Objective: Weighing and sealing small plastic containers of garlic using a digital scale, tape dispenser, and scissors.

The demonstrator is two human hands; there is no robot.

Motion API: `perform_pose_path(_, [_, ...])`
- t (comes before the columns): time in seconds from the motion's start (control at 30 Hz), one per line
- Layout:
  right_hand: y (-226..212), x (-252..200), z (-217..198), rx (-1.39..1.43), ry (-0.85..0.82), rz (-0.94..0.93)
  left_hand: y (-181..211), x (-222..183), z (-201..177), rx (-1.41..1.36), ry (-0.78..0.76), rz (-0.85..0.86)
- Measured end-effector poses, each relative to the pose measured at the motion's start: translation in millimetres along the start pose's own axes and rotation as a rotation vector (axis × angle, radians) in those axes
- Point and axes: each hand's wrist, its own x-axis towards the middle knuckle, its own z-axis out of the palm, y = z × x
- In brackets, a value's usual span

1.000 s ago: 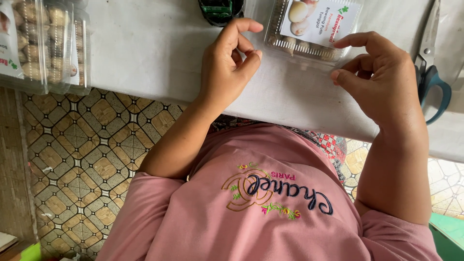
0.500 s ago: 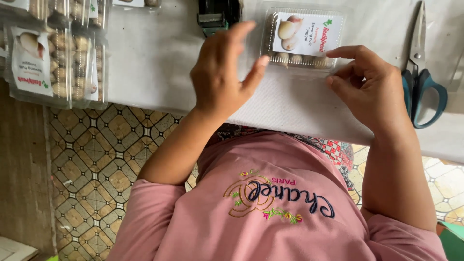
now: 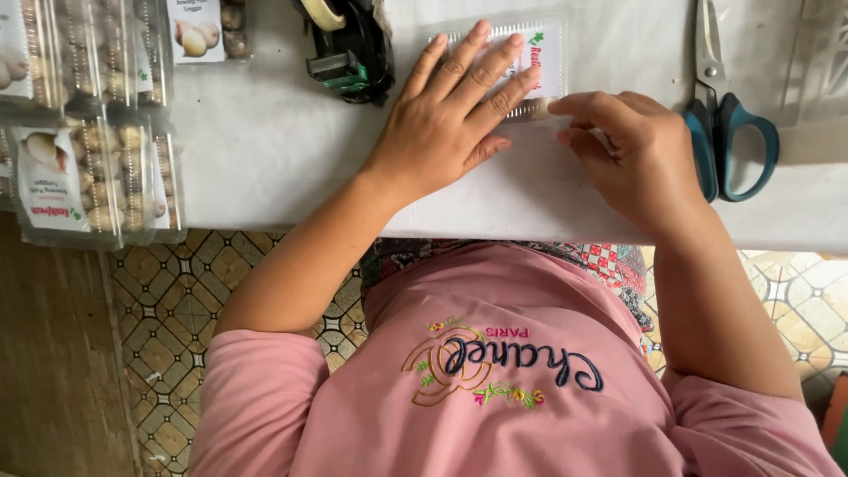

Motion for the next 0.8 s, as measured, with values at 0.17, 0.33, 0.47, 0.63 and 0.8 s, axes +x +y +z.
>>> perform_pose_path(0.17, [10, -5, 8, -0.156, 0.095, -0.201, -1, 0, -1, 0.024, -0.014, 0.003])
perform_pose_path(0.33, [10, -6, 10, -0.193, 0.162, -0.273, -1, 0, -1, 0.028, 0.009, 0.007])
perform_pose_path(0.47, [15, -8, 13, -0.226, 0.161, -0.279, -2, -1, 0, 0.023, 0.013, 0.008])
perform_pose_path(0.63, [20, -10, 16, -0.244, 0.205, -0.290, -2, -1, 0, 0.021, 0.008, 0.011])
perform_pose_path(0.8, [16, -9, 15, -0.243, 0.204, -0.273, 0, -1, 1, 0.026, 0.023, 0.005])
